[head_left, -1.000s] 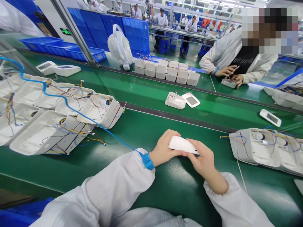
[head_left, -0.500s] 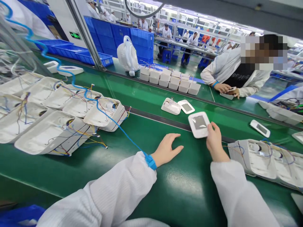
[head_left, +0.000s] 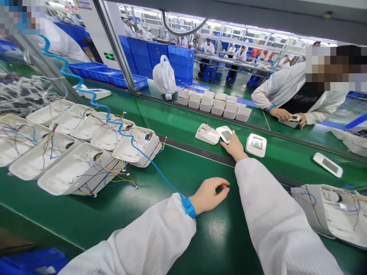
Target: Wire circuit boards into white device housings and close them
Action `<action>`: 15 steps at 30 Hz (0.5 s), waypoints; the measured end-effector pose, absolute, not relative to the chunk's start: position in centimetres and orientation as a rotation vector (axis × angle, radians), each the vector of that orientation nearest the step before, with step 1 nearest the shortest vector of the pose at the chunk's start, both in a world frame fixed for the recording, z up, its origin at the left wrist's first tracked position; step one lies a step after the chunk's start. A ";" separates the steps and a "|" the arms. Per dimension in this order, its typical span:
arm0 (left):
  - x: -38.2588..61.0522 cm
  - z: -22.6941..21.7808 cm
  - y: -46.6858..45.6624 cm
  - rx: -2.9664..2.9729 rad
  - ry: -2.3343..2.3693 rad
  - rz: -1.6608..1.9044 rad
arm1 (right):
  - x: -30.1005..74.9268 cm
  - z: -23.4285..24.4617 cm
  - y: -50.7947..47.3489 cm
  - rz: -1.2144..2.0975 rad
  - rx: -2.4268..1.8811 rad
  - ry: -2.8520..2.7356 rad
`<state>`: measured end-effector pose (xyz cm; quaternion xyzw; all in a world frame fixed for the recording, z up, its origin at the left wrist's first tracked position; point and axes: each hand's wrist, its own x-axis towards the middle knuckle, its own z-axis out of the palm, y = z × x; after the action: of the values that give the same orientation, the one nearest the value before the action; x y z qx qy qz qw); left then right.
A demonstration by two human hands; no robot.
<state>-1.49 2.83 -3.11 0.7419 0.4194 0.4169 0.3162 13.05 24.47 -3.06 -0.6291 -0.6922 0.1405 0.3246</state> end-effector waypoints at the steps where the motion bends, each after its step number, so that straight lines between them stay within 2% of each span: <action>1: -1.8 -3.1 3.1 1.981 1.120 1.106 | 13.0 -3.1 24.6 0.378 -1.663 -1.792; 8: -5.0 -2.9 8.6 2.139 1.445 1.133 | 17.8 -3.4 18.5 0.445 -1.576 -1.461; 15: -6.5 -2.9 17.1 2.009 1.814 1.102 | 23.1 -5.4 5.8 0.787 -1.414 -1.026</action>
<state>-6.54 17.14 -2.93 0.6832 0.6171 0.3748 0.1093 23.13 5.84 -5.41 -0.6038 -0.4380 0.3359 0.5751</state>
